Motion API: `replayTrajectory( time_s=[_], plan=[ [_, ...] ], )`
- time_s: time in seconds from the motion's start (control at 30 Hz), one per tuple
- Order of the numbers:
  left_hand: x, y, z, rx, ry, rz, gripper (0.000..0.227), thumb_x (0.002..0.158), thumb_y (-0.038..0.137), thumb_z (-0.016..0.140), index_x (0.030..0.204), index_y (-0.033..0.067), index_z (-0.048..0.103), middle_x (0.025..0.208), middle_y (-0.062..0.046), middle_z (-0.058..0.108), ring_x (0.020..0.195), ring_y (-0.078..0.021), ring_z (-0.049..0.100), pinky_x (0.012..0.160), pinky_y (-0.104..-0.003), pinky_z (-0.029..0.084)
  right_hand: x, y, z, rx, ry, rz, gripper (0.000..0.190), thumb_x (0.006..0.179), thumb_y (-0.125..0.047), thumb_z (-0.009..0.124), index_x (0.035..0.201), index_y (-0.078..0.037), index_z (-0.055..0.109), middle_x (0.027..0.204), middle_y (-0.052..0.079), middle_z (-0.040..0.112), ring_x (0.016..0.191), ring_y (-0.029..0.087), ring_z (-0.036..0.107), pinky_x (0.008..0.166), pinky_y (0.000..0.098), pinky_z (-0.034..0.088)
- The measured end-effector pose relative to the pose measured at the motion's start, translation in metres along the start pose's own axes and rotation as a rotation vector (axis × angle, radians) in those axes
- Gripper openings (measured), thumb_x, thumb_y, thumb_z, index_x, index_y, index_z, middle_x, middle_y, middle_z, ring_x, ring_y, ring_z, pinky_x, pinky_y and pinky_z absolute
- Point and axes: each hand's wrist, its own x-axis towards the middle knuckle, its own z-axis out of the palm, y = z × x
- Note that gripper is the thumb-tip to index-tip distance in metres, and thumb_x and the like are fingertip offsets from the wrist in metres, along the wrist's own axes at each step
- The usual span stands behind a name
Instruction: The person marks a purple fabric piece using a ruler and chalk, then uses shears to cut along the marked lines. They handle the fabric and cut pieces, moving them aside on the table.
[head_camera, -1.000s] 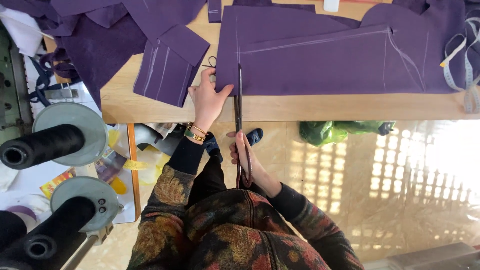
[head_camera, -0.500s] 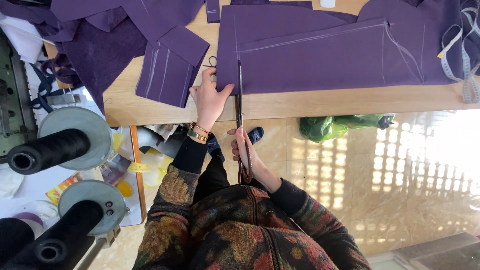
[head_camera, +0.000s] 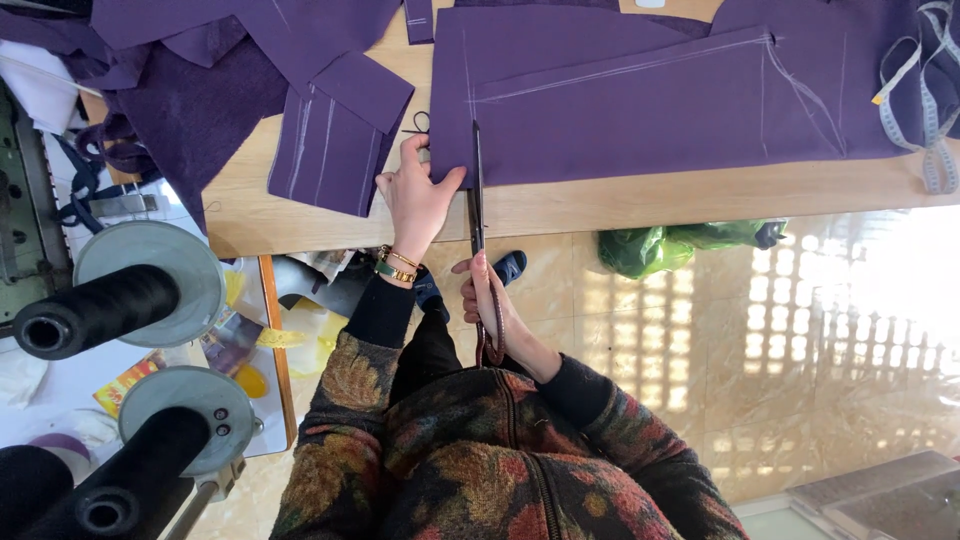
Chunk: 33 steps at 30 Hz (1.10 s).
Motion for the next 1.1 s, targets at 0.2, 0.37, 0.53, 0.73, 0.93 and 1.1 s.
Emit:
replayTrajectory(
  time_s=[0.2,0.37,0.53,0.73,0.93,1.1],
  plan=[
    [0.003,-0.006,0.001,0.025,-0.033,-0.017,0.058,0.088,0.035,0.077,0.133,0.0177,0.046,0.099,-0.003,0.080,0.097,-0.0202,0.071,0.099,-0.038,0.023,0.003,0.002,-0.001,0.022,0.017,0.007,0.065,0.101,-0.071,0.032,0.112,-0.011,0.054,0.076,-0.007,0.024,0.054,0.001,0.027,0.044,0.0147,0.025],
    [0.003,-0.006,0.002,0.041,-0.036,-0.025,0.058,0.087,0.035,0.077,0.133,0.0193,0.045,0.099,-0.001,0.080,0.097,-0.0185,0.071,0.099,-0.037,0.022,0.005,0.005,0.003,0.057,0.050,0.003,0.060,0.101,-0.071,0.035,0.096,-0.013,0.051,0.069,-0.008,0.022,0.047,0.001,0.027,0.039,0.0154,0.026],
    [0.003,-0.008,0.003,0.028,-0.027,-0.027,0.057,0.087,0.034,0.077,0.132,0.0192,0.046,0.099,-0.002,0.080,0.097,-0.0193,0.072,0.099,-0.038,0.022,0.007,0.009,0.003,0.079,0.044,-0.003,0.059,0.100,-0.071,0.038,0.090,-0.015,0.048,0.066,-0.009,0.022,0.044,0.000,0.026,0.037,0.0156,0.025],
    [0.003,-0.013,0.007,0.000,0.004,0.007,0.057,0.086,0.032,0.078,0.132,0.0177,0.047,0.097,-0.003,0.080,0.094,-0.0204,0.073,0.099,-0.039,0.022,0.010,-0.002,0.001,0.064,0.040,0.037,0.059,0.099,-0.073,0.038,0.094,-0.015,0.049,0.067,-0.007,0.025,0.045,0.002,0.028,0.038,0.0165,0.027],
    [0.003,-0.010,0.005,-0.018,0.003,0.010,0.057,0.085,0.032,0.079,0.131,0.0177,0.048,0.096,-0.004,0.080,0.092,-0.0219,0.072,0.098,-0.039,0.022,0.010,-0.035,0.006,0.048,0.031,0.025,0.061,0.098,-0.073,0.039,0.099,-0.013,0.050,0.070,-0.007,0.024,0.048,0.002,0.029,0.040,0.0162,0.029],
    [0.003,-0.014,0.003,-0.042,-0.021,-0.012,0.058,0.085,0.033,0.080,0.132,0.0181,0.049,0.096,-0.005,0.079,0.094,-0.0222,0.071,0.099,-0.038,0.022,0.015,-0.033,0.006,0.051,0.019,0.023,0.063,0.096,-0.076,0.039,0.098,-0.014,0.050,0.069,-0.007,0.024,0.047,0.003,0.028,0.039,0.0177,0.029]
  ],
)
